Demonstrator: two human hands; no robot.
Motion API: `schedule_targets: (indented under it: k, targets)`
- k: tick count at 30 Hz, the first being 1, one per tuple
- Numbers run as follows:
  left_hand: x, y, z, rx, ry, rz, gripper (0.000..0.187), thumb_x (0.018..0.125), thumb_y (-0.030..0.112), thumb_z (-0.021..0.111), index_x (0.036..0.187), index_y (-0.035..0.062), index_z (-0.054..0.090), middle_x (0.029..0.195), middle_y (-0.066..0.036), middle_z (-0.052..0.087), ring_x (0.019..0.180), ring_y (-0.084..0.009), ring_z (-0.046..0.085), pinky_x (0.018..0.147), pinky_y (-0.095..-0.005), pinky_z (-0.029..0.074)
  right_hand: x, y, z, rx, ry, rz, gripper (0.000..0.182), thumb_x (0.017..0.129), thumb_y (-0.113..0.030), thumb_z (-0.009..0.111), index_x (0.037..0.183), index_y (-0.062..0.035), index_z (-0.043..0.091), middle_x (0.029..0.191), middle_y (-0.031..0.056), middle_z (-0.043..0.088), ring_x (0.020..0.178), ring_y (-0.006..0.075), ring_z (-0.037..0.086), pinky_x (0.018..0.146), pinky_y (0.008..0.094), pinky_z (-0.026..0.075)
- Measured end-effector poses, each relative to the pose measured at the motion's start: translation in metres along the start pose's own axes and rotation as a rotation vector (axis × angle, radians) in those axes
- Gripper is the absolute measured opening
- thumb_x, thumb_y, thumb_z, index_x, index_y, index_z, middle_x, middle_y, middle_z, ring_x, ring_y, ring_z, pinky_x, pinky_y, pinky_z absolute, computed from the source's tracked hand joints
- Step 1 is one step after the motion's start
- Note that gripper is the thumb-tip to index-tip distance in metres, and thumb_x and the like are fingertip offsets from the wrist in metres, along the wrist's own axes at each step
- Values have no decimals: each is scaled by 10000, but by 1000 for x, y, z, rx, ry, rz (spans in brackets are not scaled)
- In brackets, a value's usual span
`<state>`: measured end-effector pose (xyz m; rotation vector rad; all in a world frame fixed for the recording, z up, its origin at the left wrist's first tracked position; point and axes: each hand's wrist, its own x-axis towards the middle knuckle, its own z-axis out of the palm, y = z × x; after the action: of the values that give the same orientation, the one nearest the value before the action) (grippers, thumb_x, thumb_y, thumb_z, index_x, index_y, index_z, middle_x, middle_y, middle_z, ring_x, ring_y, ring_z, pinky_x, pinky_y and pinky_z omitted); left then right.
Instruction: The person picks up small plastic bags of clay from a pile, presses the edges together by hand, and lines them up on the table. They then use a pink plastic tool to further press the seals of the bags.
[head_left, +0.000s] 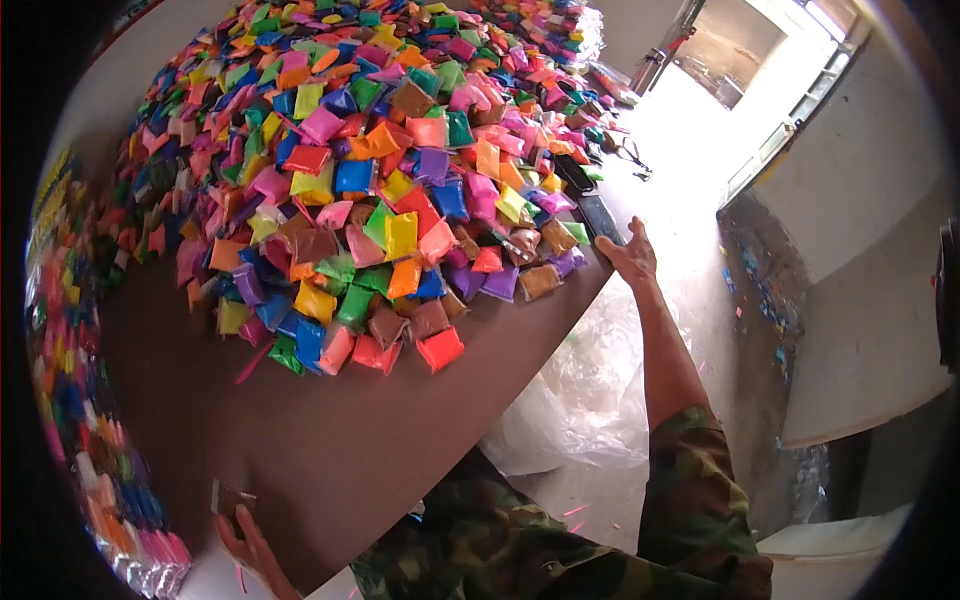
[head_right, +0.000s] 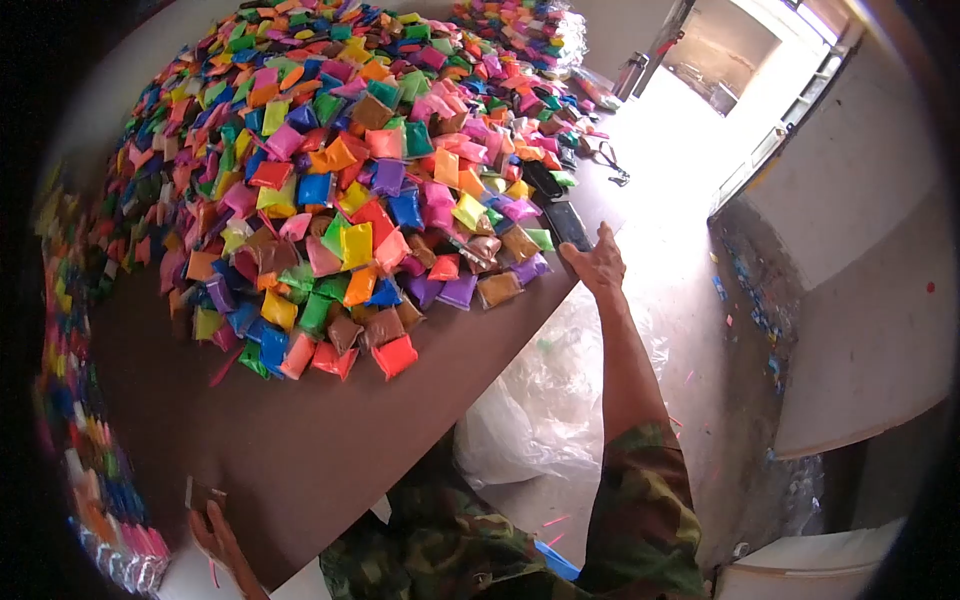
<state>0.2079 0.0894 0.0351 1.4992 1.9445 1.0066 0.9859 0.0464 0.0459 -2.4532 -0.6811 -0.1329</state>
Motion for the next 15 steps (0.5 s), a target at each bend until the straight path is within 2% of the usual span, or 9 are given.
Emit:
schedule_targets:
  k: [1,4,7,11,15]
  targets:
    - [0,2,1,-15,-12,-25,341,1046,355,620,1115,21,627,932,-30,580,773,-119,513,625,-289,404,1,1,2,47,-5,-6,1113,675,-535,855,1524,45,429,1459,254,584,1340,389,586,1134,435,444]
    - [4,-19,5,-78,25,-24,378,1044,370,631,1154,9,626,1001,-61,620,852,-142,569,689,-283,449,8,1,7,37,-55,22,1120,669,-530,850,1519,63,424,1460,261,582,1335,392,591,1130,428,449]
    - [8,-22,10,-86,65,108,330,1034,346,631,1081,19,645,926,-31,600,762,-118,492,634,-290,379,9,1,12,-12,-26,25,970,663,-534,852,1393,22,536,1309,243,671,1215,383,661,1034,455,501]
    - [5,-18,13,1,136,66,357,1031,371,629,1080,18,637,930,-58,619,758,-137,501,632,-297,383,8,-4,15,-31,29,4,836,655,-534,851,1260,-13,602,1172,213,721,1106,370,702,947,469,527]
    - [6,-21,7,57,108,52,372,1029,382,626,1067,12,633,925,-61,622,747,-136,496,624,-302,378,13,-9,14,-75,-27,72,849,663,-538,837,1284,-8,603,1206,204,717,1123,358,701,962,453,525]
